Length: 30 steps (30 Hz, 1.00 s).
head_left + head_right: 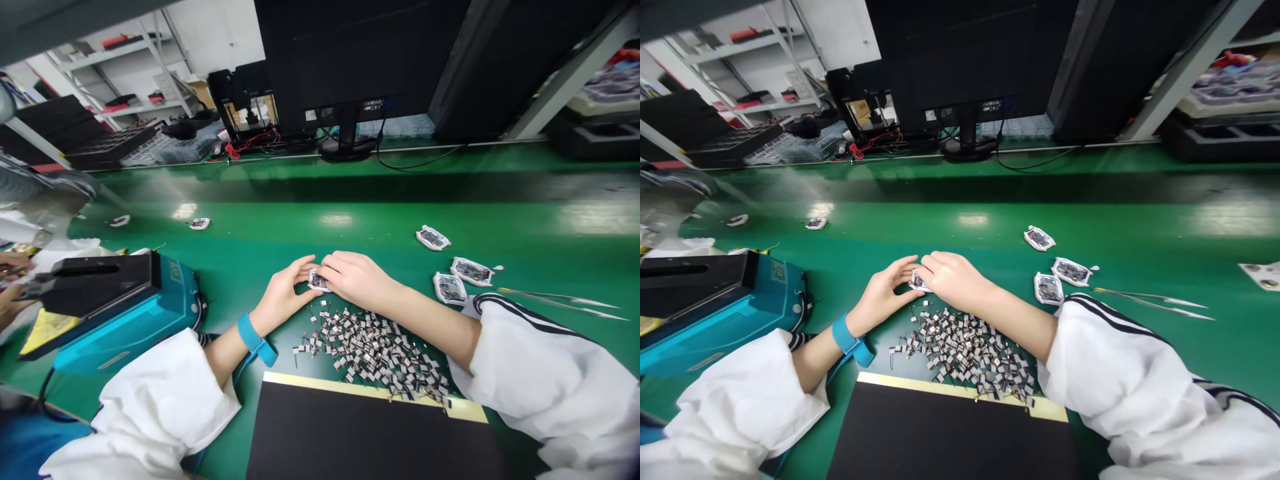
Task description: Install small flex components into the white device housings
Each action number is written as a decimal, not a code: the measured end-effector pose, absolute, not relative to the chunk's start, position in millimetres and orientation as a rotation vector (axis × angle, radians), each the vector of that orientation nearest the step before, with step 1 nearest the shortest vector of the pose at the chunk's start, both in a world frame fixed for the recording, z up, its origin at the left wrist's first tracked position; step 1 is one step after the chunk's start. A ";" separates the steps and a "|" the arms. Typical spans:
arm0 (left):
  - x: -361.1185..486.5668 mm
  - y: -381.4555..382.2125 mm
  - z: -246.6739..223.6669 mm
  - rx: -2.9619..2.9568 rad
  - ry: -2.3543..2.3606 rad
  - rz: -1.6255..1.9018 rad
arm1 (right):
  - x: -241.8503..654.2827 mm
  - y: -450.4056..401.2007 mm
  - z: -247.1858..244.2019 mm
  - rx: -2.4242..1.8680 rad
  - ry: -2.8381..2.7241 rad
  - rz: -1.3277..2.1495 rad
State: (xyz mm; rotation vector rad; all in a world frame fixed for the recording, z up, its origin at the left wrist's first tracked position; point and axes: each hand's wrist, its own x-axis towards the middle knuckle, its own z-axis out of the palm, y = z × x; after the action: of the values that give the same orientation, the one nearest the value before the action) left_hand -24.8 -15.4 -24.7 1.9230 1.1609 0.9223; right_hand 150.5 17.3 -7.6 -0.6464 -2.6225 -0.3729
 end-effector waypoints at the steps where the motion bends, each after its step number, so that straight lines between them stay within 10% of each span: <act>1: -24.8 -16.0 -24.8 1.895 1.153 0.939 | 150.7 17.1 -7.7 -0.622 -2.588 -0.407; 30: -20.2 -22.4 -19.1 1.681 1.074 1.102 | 146.5 18.2 -21.3 -0.640 -2.278 0.146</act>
State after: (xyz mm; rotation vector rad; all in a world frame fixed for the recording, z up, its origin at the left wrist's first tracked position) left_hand -20.2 -22.4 -19.1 1.6810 1.0737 1.1015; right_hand 146.5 18.2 -21.3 -0.6404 -2.2782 0.1456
